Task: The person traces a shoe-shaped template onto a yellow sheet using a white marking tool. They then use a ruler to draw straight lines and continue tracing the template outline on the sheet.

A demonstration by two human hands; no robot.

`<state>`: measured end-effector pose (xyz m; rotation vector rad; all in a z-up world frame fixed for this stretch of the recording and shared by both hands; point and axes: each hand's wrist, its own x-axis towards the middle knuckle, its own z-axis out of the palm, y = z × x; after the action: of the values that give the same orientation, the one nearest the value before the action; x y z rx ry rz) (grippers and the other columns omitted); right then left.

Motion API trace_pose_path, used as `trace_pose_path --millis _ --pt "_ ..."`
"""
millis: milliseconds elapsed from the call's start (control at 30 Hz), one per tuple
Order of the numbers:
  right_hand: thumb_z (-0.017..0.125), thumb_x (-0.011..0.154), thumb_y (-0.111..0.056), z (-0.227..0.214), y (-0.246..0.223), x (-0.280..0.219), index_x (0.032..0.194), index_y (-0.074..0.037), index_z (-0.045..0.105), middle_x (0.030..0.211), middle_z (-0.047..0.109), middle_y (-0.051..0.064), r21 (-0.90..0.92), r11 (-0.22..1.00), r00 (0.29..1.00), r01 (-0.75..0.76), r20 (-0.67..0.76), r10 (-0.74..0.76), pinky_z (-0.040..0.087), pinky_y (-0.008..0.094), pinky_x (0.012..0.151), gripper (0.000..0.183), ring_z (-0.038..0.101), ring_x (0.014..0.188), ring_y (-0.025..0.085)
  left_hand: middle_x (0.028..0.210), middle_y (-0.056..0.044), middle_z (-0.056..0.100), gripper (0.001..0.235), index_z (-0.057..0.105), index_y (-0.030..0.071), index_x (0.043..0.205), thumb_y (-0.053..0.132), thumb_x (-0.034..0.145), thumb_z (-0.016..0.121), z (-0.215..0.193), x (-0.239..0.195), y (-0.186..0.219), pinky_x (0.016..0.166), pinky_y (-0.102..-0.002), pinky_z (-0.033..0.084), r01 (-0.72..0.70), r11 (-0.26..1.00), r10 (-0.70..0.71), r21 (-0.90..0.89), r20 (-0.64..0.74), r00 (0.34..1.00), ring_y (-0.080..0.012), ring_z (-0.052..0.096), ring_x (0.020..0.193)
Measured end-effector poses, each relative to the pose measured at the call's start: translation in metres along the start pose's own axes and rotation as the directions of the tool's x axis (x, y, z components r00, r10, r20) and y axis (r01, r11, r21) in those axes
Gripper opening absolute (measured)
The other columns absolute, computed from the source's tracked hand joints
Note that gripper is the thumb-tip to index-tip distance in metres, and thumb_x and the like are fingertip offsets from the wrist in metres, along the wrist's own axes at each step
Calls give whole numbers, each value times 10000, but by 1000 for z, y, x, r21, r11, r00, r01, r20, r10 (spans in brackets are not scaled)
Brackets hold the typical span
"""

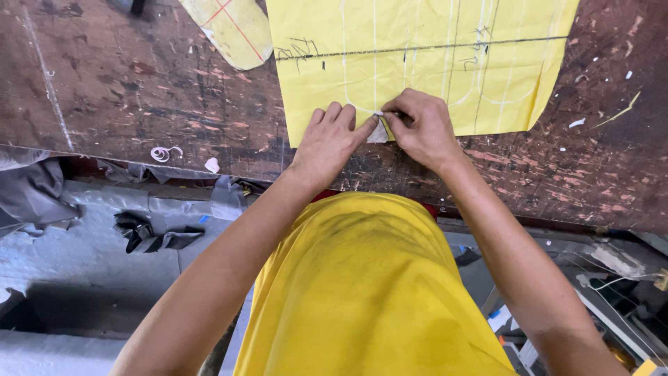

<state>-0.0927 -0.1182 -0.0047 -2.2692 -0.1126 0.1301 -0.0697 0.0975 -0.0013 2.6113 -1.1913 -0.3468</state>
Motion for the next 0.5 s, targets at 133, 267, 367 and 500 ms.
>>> trace_pose_path --millis 133,267,367,500 --pt "737 907 -54 -2 0 -6 955 -2 740 849 685 129 15 999 999 -33 10 33 507 365 640 71 667 738 263 995 -55 536 546 605 207 1421 127 881 580 -1 -1 1 835 -387 425 9 1000 -9 9 19 1000 -237 517 996" --pt "729 904 -52 -3 1 -15 955 -4 741 852 692 125 20 998 999 -52 8 52 513 358 641 71 671 734 254 991 -54 538 538 613 207 1417 122 887 576 -1 -1 1 840 -389 426 9 1000 -8 -28 17 1000 -236 521 1002" --pt "730 899 -48 -4 1 -21 956 -2 744 847 692 127 13 998 998 -59 3 59 511 356 642 75 669 730 255 1002 -57 542 527 614 201 1413 131 891 575 0 -1 0 842 -392 427 -1 1000 2 -27 11 1000 -237 522 1008" --pt "720 897 -41 -3 -1 -29 969 1 746 865 697 129 20 997 997 -71 -19 72 516 349 649 88 675 749 253 1014 -64 545 538 608 201 1421 127 888 575 2 -1 -1 834 -388 426 -11 1000 11 -3 -6 1000 -239 523 1017"
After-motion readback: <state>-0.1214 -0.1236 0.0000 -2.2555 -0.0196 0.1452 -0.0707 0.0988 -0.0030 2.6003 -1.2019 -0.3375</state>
